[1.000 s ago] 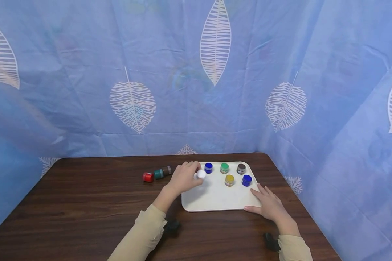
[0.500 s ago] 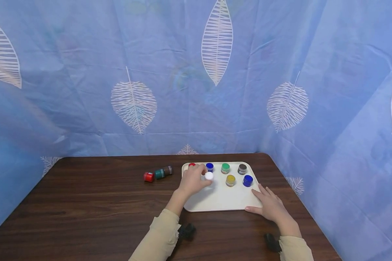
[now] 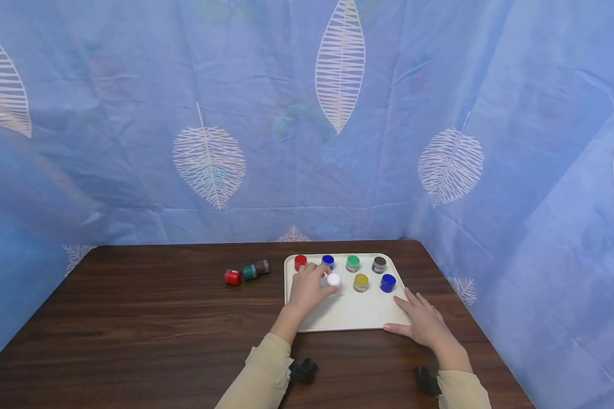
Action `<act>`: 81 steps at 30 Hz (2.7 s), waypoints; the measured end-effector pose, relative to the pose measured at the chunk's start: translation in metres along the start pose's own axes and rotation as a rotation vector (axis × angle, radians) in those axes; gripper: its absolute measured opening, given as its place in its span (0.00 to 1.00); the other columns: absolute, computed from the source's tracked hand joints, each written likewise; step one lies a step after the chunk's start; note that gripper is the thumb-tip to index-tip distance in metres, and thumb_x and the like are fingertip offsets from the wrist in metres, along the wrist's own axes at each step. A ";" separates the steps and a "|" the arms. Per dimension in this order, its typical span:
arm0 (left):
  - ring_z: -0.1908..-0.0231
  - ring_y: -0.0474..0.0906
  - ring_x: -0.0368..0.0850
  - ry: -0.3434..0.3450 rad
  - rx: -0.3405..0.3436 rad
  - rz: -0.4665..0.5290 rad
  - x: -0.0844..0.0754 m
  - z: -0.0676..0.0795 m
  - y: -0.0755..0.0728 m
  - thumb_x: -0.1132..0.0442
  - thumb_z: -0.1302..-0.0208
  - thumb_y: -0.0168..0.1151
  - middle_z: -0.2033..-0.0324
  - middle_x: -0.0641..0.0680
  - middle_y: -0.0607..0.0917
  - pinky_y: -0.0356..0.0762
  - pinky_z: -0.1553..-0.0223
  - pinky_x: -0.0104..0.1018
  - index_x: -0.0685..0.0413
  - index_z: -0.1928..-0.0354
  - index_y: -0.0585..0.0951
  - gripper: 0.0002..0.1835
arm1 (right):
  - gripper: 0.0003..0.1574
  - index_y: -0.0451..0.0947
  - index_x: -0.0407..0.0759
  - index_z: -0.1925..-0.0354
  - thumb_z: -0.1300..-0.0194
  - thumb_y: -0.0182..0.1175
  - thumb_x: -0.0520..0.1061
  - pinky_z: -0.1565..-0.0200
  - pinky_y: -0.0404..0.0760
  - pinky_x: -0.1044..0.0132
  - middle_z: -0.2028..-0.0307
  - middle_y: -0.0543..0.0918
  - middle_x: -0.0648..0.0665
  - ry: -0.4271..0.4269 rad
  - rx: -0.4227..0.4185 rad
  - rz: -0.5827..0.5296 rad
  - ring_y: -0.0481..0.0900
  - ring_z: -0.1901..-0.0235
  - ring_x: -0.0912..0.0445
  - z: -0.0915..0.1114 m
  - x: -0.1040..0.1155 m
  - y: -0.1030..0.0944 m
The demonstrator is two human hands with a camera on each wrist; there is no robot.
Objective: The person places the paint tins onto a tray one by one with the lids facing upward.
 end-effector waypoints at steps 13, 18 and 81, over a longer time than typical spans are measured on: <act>0.49 0.75 0.51 -0.010 -0.001 0.012 0.007 0.004 0.008 0.46 0.46 0.72 0.57 0.51 0.83 0.70 0.58 0.44 0.40 0.54 0.85 0.18 | 0.53 0.70 0.35 0.35 0.46 0.65 0.69 0.43 0.62 0.27 0.33 0.62 0.22 0.003 -0.009 0.002 0.58 0.36 0.22 0.000 -0.001 0.002; 0.50 0.75 0.51 -0.020 0.007 0.029 0.007 0.004 0.008 0.47 0.45 0.71 0.57 0.51 0.83 0.70 0.59 0.43 0.40 0.52 0.85 0.18 | 0.53 0.70 0.35 0.35 0.46 0.65 0.69 0.45 0.64 0.27 0.33 0.62 0.22 -0.004 -0.015 0.012 0.59 0.36 0.23 -0.001 0.000 0.001; 0.45 0.72 0.59 -0.101 -0.210 0.064 0.079 -0.001 -0.098 0.53 0.42 0.71 0.50 0.56 0.83 0.66 0.44 0.60 0.46 0.49 0.83 0.19 | 0.51 0.71 0.34 0.36 0.46 0.66 0.67 0.44 0.66 0.29 0.33 0.63 0.22 -0.008 -0.016 0.023 0.60 0.36 0.22 0.000 0.003 -0.002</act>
Point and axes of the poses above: each hand's wrist, its own z-axis away from the middle knuckle, its own y-axis out of the palm, x = y × z, the point moved 4 cm from there along -z, towards the middle knuckle
